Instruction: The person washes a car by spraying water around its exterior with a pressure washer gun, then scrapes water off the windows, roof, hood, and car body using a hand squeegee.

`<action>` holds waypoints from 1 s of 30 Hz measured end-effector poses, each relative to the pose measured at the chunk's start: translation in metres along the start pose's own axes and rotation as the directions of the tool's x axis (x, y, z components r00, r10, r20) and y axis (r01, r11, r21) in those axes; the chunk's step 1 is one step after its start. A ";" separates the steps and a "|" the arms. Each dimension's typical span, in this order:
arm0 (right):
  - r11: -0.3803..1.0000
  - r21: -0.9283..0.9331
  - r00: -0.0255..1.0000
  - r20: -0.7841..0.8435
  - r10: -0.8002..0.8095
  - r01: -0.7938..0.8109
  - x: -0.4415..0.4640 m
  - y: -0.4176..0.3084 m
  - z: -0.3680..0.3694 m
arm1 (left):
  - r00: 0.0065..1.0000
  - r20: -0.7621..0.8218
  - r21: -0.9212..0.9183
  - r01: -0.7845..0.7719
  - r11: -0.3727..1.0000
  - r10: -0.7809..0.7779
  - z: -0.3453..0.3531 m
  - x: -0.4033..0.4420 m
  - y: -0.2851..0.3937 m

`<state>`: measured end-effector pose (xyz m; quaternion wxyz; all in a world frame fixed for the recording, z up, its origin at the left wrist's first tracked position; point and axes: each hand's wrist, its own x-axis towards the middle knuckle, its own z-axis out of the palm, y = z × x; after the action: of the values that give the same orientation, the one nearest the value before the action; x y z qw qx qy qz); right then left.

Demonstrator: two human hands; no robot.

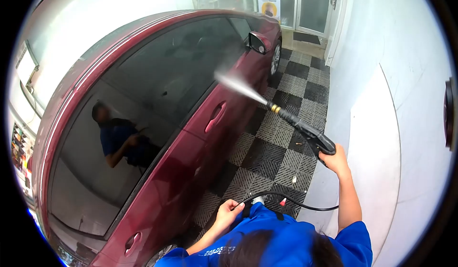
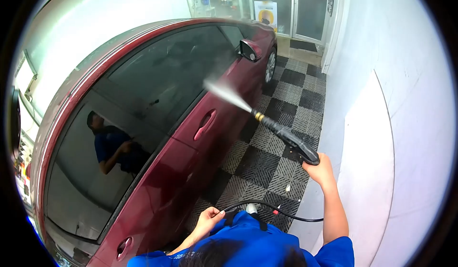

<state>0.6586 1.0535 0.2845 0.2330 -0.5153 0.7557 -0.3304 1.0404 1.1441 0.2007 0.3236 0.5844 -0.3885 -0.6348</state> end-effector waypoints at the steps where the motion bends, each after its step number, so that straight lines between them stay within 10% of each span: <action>1: 1.000 -0.005 1.000 -0.006 0.001 -0.001 0.018 0.005 0.001 | 1.000 0.011 -0.011 -0.007 1.000 0.007 0.005 0.014 0.005; 8: 0.996 -0.053 0.952 -0.301 0.056 -0.075 0.145 0.024 -0.010 | 0.998 0.067 -0.067 0.010 0.998 -0.006 0.046 0.092 0.046; 16: 0.958 0.251 0.956 -0.285 -0.066 0.141 0.294 0.022 -0.022 | 0.998 -0.039 -0.153 0.038 0.987 -0.045 0.075 0.156 0.068; 23: 0.887 0.447 0.977 -0.107 0.183 -0.117 0.429 0.071 -0.006 | 0.963 -0.267 -0.237 -0.038 0.971 -0.028 0.124 0.186 0.089; 26: 0.939 0.268 0.973 -0.025 0.230 -0.215 0.414 0.085 -0.002 | 0.939 -0.336 -0.214 -0.003 0.977 -0.071 0.135 0.192 0.105; 30: 0.970 0.240 0.998 0.037 -0.056 0.046 0.333 0.117 0.011 | 0.918 -0.369 -0.202 0.076 0.976 -0.147 0.153 0.206 0.110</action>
<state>0.4728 0.7693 0.1864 0.3013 -0.5097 0.6916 -0.4137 0.8614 0.9303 0.1977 0.4087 0.6857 -0.2238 -0.5592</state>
